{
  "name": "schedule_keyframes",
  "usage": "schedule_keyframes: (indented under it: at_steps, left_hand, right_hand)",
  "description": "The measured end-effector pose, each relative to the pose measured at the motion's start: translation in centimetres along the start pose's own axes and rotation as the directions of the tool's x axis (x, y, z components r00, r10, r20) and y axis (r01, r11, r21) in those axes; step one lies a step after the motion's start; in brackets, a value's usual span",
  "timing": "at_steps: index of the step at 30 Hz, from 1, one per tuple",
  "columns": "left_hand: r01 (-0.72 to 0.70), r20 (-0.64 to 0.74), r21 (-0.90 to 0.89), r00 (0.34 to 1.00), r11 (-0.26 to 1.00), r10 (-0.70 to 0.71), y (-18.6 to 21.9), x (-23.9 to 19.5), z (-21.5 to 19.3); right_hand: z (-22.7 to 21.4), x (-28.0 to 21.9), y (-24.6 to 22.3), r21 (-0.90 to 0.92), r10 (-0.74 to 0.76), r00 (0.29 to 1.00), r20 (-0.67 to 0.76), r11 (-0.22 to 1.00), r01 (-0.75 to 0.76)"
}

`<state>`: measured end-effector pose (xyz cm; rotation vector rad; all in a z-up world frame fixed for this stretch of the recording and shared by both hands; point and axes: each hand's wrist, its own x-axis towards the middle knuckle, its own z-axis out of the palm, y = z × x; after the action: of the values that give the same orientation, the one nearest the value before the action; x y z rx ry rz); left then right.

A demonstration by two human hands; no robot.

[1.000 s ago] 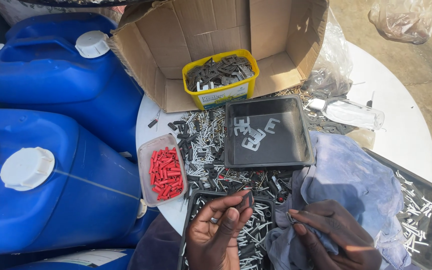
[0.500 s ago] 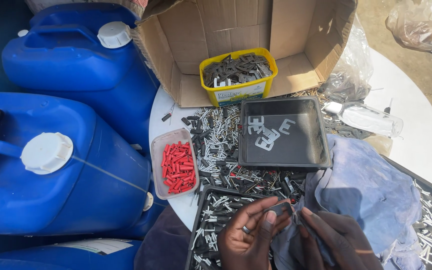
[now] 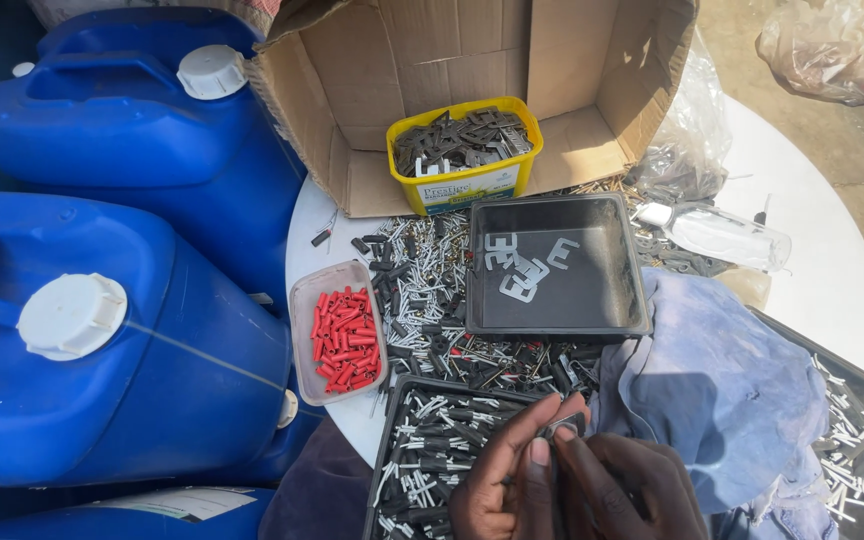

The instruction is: Cleaning small metal clips with a cloth and placing them into a sorting tray

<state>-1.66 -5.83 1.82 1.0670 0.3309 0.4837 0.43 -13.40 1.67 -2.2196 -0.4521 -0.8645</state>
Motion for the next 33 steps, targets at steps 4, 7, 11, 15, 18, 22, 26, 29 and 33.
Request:
schedule_keyframes:
  at_steps: [4,7,11,15,18,22,26,29,33]
  left_hand:
    - [0.078,-0.032,-0.122,0.996,0.989,-0.083,-0.3,-0.3,-0.3]
    - [0.098,-0.029,-0.143,0.994,0.985,-0.103,-0.1,-0.2,-0.1]
    - [0.144,-0.047,-0.191,0.987,0.971,-0.155,-0.3,0.1,-0.7]
    - [0.083,0.016,-0.170,0.997,0.982,-0.082,-0.7,-0.3,-0.8]
    - [0.090,-0.004,-0.100,0.996,0.991,-0.091,0.2,-0.2,-1.0]
    - [0.106,-0.004,-0.028,0.994,0.994,-0.106,0.0,-0.4,-0.8]
    - [0.162,-0.004,-0.037,0.987,0.986,-0.163,0.2,0.0,-1.7]
    - [0.222,0.047,0.141,0.972,0.965,-0.230,0.6,0.0,-2.1]
    - [0.263,-0.103,0.120,0.962,0.957,-0.252,0.6,-0.3,-1.1]
  right_hand:
    - [0.7,0.3,-3.4,-0.010,0.038,0.997,-0.066,0.999,-0.039]
    - [0.4,0.7,-2.4,0.002,0.060,0.993,-0.102,0.998,-0.060]
    - [1.8,0.9,-4.9,-0.030,0.096,0.974,-0.207,0.994,-0.105]
    - [0.0,0.6,-1.5,0.003,-0.092,0.996,0.004,0.996,0.092]
    - [0.9,0.8,-4.3,-0.048,0.036,0.991,-0.132,0.998,-0.042]
    - [1.1,0.3,-4.2,-0.097,0.056,0.986,-0.154,0.993,-0.072]
    - [2.1,0.0,-3.6,-0.027,0.041,0.982,-0.183,0.999,-0.046]
    - [1.1,0.8,-4.8,-0.042,0.097,0.984,-0.151,0.994,-0.105]
    - [0.4,0.7,-3.2,-0.026,0.046,0.990,-0.130,0.998,-0.050]
